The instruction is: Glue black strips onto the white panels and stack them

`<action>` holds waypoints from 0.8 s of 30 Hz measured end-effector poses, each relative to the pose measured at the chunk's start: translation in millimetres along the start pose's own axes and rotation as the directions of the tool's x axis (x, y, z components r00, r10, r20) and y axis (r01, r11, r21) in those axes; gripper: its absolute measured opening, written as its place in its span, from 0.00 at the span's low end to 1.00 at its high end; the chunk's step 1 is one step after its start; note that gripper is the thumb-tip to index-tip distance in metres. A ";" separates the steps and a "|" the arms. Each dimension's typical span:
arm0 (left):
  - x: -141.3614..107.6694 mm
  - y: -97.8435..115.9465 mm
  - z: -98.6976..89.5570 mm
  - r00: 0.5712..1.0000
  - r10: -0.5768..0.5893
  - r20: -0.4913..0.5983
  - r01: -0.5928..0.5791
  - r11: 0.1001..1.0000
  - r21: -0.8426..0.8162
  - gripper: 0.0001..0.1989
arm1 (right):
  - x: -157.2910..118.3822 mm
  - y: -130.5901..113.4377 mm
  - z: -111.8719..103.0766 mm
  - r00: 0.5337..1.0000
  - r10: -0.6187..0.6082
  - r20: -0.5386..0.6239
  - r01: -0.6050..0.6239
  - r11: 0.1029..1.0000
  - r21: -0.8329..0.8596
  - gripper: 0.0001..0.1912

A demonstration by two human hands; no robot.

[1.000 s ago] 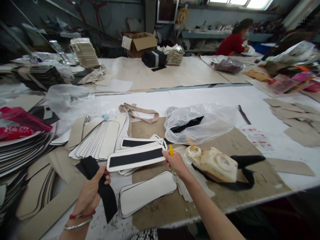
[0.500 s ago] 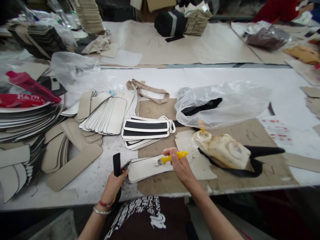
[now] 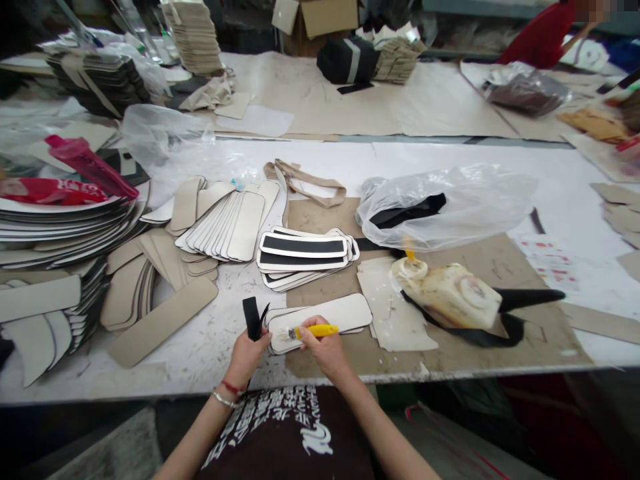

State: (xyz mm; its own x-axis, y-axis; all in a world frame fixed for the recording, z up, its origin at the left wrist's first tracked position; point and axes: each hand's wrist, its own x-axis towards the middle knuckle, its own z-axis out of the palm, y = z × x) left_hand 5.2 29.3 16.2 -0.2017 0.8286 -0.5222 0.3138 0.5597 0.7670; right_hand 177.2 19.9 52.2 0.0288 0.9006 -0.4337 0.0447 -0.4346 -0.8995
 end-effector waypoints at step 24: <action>0.7 -8.6 6.0 0.993 -0.120 -0.001 0.120 0.991 -0.055 0.19 | -16.4 3.0 -99.4 0.659 -0.711 -0.245 0.293 0.543 -0.787 0.06</action>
State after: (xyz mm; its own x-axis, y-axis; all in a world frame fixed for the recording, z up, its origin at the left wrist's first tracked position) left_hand 7.8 25.0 7.0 -0.2386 0.7554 -0.6103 0.2355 0.6547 0.7183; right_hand 276.1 3.1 61.8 0.2316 0.9010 0.3667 0.8185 0.0233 -0.5740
